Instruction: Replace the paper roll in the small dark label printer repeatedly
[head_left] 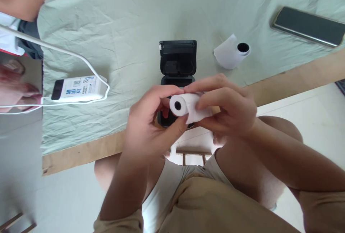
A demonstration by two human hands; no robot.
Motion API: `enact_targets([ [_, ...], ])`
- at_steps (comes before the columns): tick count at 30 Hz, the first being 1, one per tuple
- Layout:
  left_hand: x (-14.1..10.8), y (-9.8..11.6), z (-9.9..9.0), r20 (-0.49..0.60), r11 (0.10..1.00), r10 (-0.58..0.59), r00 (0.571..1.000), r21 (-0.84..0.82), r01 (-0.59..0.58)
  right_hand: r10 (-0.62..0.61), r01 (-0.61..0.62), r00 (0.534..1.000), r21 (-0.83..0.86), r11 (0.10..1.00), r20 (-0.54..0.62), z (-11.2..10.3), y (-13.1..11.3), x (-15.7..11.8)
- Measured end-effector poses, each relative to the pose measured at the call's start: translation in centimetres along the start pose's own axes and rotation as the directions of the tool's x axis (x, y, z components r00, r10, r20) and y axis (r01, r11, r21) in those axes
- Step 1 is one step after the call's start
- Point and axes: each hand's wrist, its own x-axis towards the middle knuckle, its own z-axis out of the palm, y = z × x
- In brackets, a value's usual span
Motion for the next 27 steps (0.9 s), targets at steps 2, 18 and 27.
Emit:
enact_targets([
  [2, 0.2, -0.4, 0.1, -0.018, 0.996, 0.068, 0.997, 0.062, -0.067, -0.023, 0.023, 0.999, -0.012, 1.000, 0.034, -0.2, 0.1, -0.1],
  [18, 2.2, -3.9, -1.4, -0.177, 0.948, -0.031, 0.984, 0.306, 0.085, 0.149, -0.142, 0.987, -0.094, 0.985, 0.068, 1.7, 3.1, 0.3],
  [27, 1.7, -3.5, -1.7, -0.101, 0.846, -0.146, 0.984, 0.503, 0.177, 0.227, -0.219, 0.969, -0.080, 0.972, 0.103, 1.9, 2.7, 0.1],
])
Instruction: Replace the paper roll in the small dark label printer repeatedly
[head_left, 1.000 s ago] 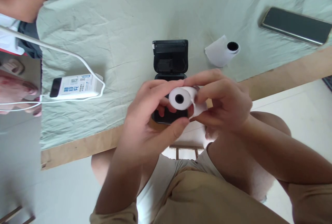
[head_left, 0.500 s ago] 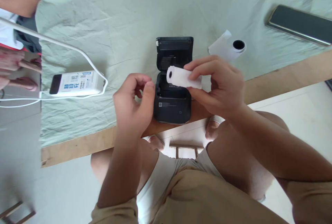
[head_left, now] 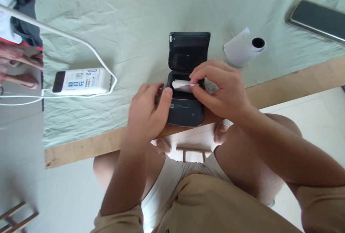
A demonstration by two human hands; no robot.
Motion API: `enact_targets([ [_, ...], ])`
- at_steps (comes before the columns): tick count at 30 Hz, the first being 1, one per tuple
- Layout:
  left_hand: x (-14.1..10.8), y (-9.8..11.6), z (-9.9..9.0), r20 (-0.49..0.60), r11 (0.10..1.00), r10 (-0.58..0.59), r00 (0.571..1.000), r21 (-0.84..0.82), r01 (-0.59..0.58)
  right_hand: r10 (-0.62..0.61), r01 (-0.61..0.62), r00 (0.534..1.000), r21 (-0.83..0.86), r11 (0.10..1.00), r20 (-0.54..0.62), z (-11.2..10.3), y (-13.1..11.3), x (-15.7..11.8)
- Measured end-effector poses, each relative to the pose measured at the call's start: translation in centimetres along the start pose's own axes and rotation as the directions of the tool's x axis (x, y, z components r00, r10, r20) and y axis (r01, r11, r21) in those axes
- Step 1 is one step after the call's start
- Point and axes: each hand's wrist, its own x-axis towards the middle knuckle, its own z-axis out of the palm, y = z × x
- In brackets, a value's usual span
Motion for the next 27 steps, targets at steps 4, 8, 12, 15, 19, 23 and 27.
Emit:
enact_targets([
  [4, -0.2, 0.4, 0.0, 0.122, 0.999, -0.003, 0.992, 0.053, -0.003, -0.025, 0.024, 1.000, 0.136, 0.990, 0.011, 0.0, -0.9, -0.9],
  [8, -0.5, 0.0, 0.1, 0.141, 0.997, 0.056, 0.988, -0.062, -0.048, -0.102, 0.097, 0.995, 0.185, 0.978, 0.020, 0.0, -1.8, -1.8],
  [12, -0.5, -0.3, 0.2, 0.124, 0.991, 0.064, 0.990, -0.126, -0.048, -0.109, 0.107, 0.994, 0.104, 0.989, 0.012, 0.3, -1.8, -2.6],
  [15, -0.3, 0.2, 0.2, 0.146, 0.998, 0.022, 0.989, -0.061, -0.013, -0.122, 0.116, 0.991, 0.122, 0.986, 0.047, -0.2, -1.2, -2.5],
  [19, -0.2, 0.9, 0.1, 0.177, 1.000, -0.011, 0.984, 0.015, 0.009, -0.012, 0.017, 0.997, 0.055, 0.998, -0.078, -1.2, -0.1, -1.5],
  [23, -0.3, 0.8, 0.0, 0.188, 0.999, 0.017, 0.982, 0.024, -0.021, 0.130, -0.116, 0.987, 0.136, 0.984, -0.098, -0.8, 1.1, -0.6],
  [27, -0.3, 0.6, 0.0, 0.187, 0.999, 0.005, 0.982, 0.034, -0.011, 0.178, -0.122, 0.978, 0.407, 0.905, -0.105, -0.6, 1.6, -0.6],
])
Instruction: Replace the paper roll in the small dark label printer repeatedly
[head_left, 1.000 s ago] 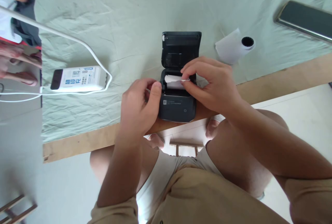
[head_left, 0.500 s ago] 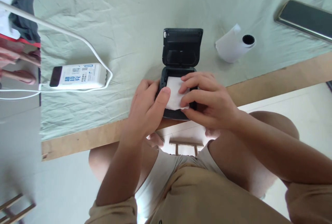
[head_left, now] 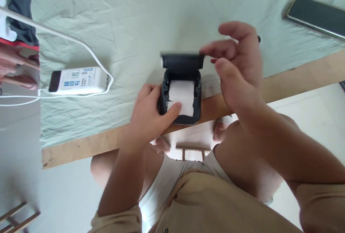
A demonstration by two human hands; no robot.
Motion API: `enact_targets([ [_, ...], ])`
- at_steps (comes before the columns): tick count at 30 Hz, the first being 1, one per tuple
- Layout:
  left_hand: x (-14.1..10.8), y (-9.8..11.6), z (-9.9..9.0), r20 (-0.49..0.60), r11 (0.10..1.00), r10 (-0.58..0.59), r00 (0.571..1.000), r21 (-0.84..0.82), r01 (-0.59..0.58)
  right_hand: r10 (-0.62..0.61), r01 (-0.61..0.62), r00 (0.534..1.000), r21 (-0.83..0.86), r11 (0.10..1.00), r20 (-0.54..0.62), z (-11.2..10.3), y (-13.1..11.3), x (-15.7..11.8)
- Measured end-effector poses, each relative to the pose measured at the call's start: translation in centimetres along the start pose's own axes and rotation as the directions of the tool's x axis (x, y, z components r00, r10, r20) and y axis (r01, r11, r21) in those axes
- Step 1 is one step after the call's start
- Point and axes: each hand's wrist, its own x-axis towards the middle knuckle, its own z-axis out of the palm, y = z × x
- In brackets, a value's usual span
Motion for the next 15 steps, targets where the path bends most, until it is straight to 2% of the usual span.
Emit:
enact_targets([
  [2, 0.0, 0.0, 0.0, 0.001, 1.000, 0.004, 1.000, -0.005, -0.004, 0.004, -0.004, 1.000, -0.037, 0.999, -0.001, -0.2, 0.0, -0.3],
  [5, 0.0, -0.1, 0.0, -0.001, 1.000, 0.008, 1.000, -0.020, -0.008, 0.032, -0.011, 0.997, -0.293, 0.956, 0.068, -0.5, -0.1, -0.8],
  [8, 0.0, -0.1, 0.1, -0.046, 0.998, 0.006, 0.999, -0.059, -0.009, 0.173, -0.064, 0.967, -0.480, 0.875, 0.186, -0.5, -0.6, -1.0],
  [11, 0.3, -0.1, 0.4, -0.123, 0.995, -0.036, 0.992, -0.097, 0.024, 0.342, -0.145, 0.918, -0.636, 0.758, 0.198, -0.3, -1.5, -0.9],
  [13, 0.5, -0.1, 0.7, -0.143, 0.997, -0.045, 0.989, -0.069, 0.035, 0.393, -0.169, 0.897, -0.666, 0.726, 0.201, -0.2, -2.0, -0.7],
  [15, 0.6, -0.2, 1.1, -0.150, 0.998, -0.014, 0.989, -0.059, 0.005, 0.406, -0.191, 0.887, -0.624, 0.757, 0.221, -0.1, -2.4, -0.4],
])
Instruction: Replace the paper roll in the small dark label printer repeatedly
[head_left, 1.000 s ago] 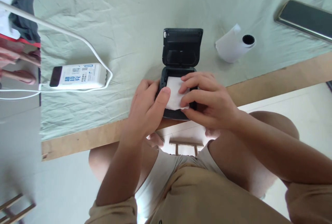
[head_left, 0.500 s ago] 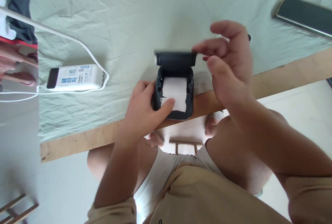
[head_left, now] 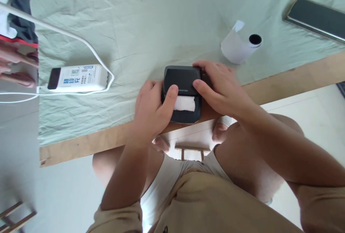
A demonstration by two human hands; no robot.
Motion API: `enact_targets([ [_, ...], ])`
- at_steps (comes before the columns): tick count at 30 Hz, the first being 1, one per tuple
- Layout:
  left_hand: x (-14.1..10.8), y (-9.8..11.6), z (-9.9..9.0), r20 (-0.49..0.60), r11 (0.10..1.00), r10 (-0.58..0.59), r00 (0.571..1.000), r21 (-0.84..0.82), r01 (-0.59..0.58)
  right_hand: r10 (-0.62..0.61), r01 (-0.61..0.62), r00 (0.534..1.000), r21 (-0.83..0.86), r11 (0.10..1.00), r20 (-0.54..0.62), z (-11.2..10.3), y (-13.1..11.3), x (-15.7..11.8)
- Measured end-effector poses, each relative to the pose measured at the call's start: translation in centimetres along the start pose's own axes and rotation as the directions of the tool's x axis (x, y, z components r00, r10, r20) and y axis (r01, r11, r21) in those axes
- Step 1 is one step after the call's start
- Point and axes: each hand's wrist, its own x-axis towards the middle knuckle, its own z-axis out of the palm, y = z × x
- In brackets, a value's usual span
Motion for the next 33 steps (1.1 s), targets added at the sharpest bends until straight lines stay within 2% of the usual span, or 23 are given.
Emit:
enact_targets([
  [3, -0.2, -0.3, 0.8, -0.072, 0.987, 0.045, 0.996, -0.153, -0.056, -0.030, 0.026, 0.999, 0.208, 0.978, 0.015, -0.4, -0.3, -0.2],
  [6, -0.8, -0.5, 1.6, -0.132, 0.912, 0.052, 0.990, -0.398, -0.101, -0.056, 0.046, 0.998, 0.446, 0.894, 0.010, -0.6, -0.3, -0.7],
  [8, -1.2, -0.3, 2.0, -0.111, 0.825, 0.010, 0.994, -0.560, -0.071, -0.074, 0.063, 0.997, 0.531, 0.845, -0.002, -0.6, -0.1, -1.1],
  [10, -1.5, -0.1, 2.2, -0.039, 0.712, -0.036, 0.999, -0.702, -0.002, -0.095, 0.088, 0.995, 0.561, 0.823, -0.018, -0.5, 0.2, -1.4],
  [12, -1.6, 0.1, 2.4, 0.013, 0.613, -0.060, 0.998, -0.789, 0.047, -0.120, 0.121, 0.992, 0.568, 0.814, -0.040, -0.3, 0.5, -1.4],
  [16, -1.8, -0.1, 2.6, -0.007, 0.546, -0.049, 0.999, -0.837, 0.021, -0.227, 0.228, 0.971, 0.568, 0.791, -0.073, 0.0, 0.9, -1.0],
  [19, -1.9, -0.4, 2.6, 0.023, 0.514, -0.014, 1.000, -0.857, 0.027, -0.305, 0.300, 0.949, 0.550, 0.779, -0.085, 0.1, 0.9, -0.6],
  [22, -1.8, -0.5, 2.5, 0.011, 0.518, -0.023, 1.000, -0.855, 0.021, -0.344, 0.344, 0.934, 0.513, 0.786, -0.099, 0.4, 0.9, -0.4],
  [25, -1.5, -0.1, 2.7, -0.009, 0.483, -0.013, 1.000, -0.876, -0.001, -0.333, 0.350, 0.935, 0.457, 0.818, -0.121, 0.8, 1.0, -0.5],
  [28, -1.0, 0.5, 3.0, -0.040, 0.351, -0.006, 0.999, -0.936, -0.036, -0.292, 0.317, 0.948, 0.427, 0.847, -0.124, 1.2, 1.1, -0.8],
  [30, -0.8, 0.7, 3.2, -0.038, 0.294, -0.036, 0.999, -0.955, -0.026, -0.275, 0.300, 0.954, 0.442, 0.845, -0.121, 1.3, 1.2, -0.8],
  [33, -0.6, 0.7, 3.3, 0.017, 0.270, -0.147, 0.989, -0.961, 0.057, -0.263, 0.295, 0.955, 0.448, 0.844, -0.134, 1.2, 1.1, -0.8],
])
